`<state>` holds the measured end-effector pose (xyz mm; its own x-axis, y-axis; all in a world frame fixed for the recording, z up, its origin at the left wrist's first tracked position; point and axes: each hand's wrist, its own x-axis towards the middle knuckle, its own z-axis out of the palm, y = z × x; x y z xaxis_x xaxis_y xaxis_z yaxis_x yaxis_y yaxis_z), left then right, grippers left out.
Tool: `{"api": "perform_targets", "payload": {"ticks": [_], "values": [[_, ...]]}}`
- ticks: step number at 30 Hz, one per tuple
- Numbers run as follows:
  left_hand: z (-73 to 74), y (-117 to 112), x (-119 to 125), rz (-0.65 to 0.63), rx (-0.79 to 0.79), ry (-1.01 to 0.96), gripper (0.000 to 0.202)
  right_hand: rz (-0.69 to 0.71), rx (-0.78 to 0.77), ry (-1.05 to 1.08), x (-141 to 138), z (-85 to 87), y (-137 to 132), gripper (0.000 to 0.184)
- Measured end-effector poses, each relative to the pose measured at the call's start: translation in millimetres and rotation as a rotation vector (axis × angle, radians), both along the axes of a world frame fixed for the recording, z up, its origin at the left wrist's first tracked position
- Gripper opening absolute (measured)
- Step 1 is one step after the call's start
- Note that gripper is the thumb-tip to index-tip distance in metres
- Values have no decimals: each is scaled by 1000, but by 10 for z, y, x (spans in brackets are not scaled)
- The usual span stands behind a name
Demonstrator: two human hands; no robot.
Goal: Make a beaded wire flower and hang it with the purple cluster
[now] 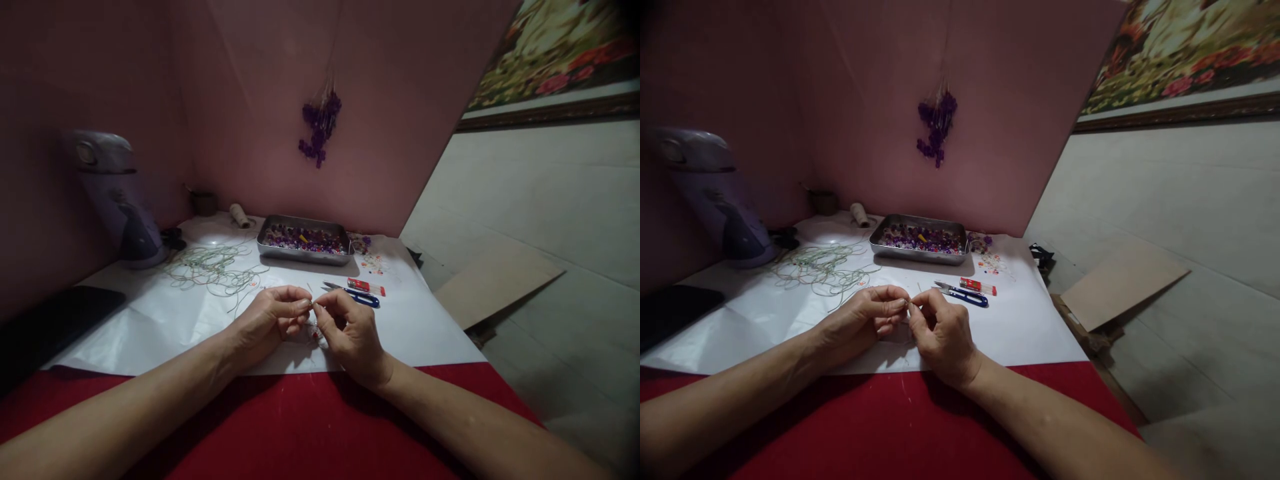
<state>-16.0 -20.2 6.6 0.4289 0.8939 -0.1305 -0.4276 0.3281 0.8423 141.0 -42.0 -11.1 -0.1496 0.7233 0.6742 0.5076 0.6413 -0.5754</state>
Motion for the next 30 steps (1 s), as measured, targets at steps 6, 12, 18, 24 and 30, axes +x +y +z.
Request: {"api": "perform_targets", "payload": {"ticks": [6,12,18,24,30], "values": [[2,2,-9,3,-5,-9,15,4,-7,-2,-4,5,-4,8],[1,2,-9,25,-27,-19,20,3,-8,0,0,-20,9,6],[16,-7,-9,32,-38,-28,25,4,-14,8,-2,-26,12,8],[4,-1,-12,34,-52,-41,26,8,-12,1,2,-13,5,5],[-13,1,-17,24,-35,-51,28,0,-4,3,-2,-9,10,8]]}}
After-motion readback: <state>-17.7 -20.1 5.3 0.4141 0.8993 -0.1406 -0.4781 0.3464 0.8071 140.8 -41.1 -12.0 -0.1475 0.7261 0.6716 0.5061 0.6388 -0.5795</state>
